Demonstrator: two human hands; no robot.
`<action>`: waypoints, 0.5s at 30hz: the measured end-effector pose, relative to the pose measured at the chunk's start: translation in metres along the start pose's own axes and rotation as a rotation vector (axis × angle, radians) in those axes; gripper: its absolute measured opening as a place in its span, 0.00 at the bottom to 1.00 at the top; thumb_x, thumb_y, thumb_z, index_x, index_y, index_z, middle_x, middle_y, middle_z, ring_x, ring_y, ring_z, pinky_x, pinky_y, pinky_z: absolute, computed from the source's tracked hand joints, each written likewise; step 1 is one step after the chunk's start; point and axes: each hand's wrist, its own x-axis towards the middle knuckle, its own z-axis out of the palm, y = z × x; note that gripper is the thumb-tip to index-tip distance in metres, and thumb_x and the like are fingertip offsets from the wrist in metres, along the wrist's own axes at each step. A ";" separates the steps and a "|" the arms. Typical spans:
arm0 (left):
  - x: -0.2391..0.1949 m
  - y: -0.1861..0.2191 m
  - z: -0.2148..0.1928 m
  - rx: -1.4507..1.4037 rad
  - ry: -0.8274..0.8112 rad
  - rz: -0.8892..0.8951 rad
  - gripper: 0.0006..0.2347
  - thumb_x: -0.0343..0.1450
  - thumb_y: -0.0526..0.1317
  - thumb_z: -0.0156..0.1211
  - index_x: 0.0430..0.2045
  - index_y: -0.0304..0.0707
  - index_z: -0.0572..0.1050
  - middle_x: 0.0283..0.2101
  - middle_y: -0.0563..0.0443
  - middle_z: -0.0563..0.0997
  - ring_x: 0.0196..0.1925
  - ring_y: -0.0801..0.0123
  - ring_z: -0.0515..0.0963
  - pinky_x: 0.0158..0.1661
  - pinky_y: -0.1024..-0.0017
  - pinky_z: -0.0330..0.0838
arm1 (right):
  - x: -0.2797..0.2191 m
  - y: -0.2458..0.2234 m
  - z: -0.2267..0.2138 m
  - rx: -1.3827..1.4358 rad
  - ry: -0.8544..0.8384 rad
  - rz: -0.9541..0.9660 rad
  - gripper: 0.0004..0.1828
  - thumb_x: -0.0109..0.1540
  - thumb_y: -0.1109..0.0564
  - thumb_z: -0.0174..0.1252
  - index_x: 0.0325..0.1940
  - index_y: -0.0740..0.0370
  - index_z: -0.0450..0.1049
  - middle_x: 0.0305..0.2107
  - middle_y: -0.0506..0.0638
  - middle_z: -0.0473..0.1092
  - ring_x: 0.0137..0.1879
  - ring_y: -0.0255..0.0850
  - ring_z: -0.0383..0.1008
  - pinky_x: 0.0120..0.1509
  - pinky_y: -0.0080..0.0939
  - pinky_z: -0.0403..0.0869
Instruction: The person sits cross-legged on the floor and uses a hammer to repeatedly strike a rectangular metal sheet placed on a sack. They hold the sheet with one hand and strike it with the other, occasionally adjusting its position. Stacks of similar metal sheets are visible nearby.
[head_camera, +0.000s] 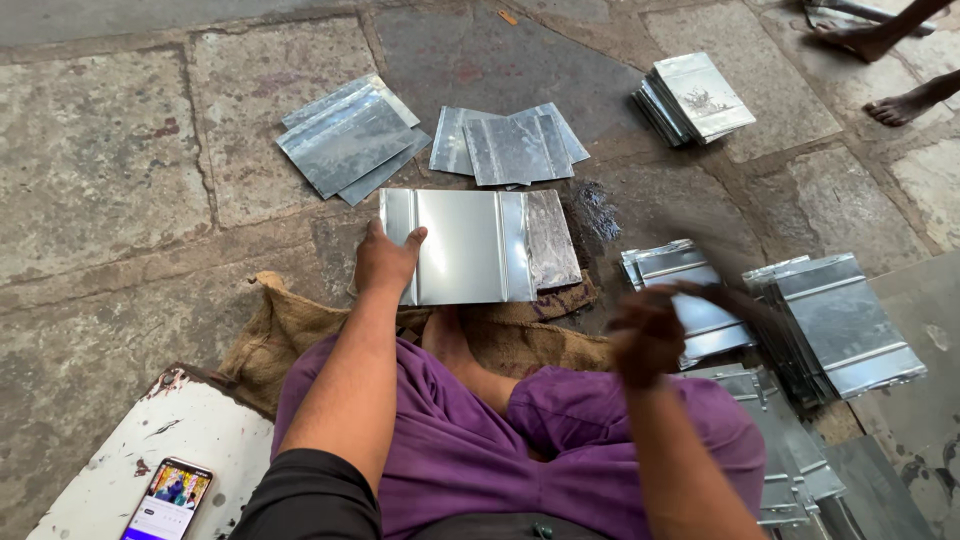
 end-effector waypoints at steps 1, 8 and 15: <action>0.002 0.002 0.000 0.002 -0.004 0.005 0.40 0.66 0.64 0.66 0.64 0.30 0.63 0.59 0.31 0.76 0.61 0.41 0.77 0.56 0.52 0.74 | -0.018 0.007 0.018 -0.183 -0.118 0.095 0.13 0.67 0.63 0.55 0.54 0.63 0.78 0.24 0.48 0.66 0.30 0.33 0.63 0.36 0.35 0.66; 0.004 -0.003 0.005 0.024 0.010 0.028 0.41 0.65 0.64 0.65 0.64 0.31 0.63 0.60 0.31 0.75 0.61 0.40 0.76 0.55 0.51 0.73 | 0.043 -0.046 0.010 0.029 -0.185 0.525 0.17 0.70 0.54 0.61 0.60 0.66 0.77 0.24 0.41 0.65 0.28 0.24 0.59 0.29 0.29 0.61; 0.005 -0.004 0.005 0.055 -0.010 0.030 0.40 0.65 0.66 0.62 0.64 0.32 0.63 0.60 0.32 0.75 0.61 0.41 0.76 0.55 0.52 0.73 | 0.102 -0.088 -0.044 0.308 0.209 -0.320 0.26 0.75 0.42 0.46 0.62 0.68 0.65 0.32 0.56 0.69 0.23 0.34 0.67 0.28 0.34 0.69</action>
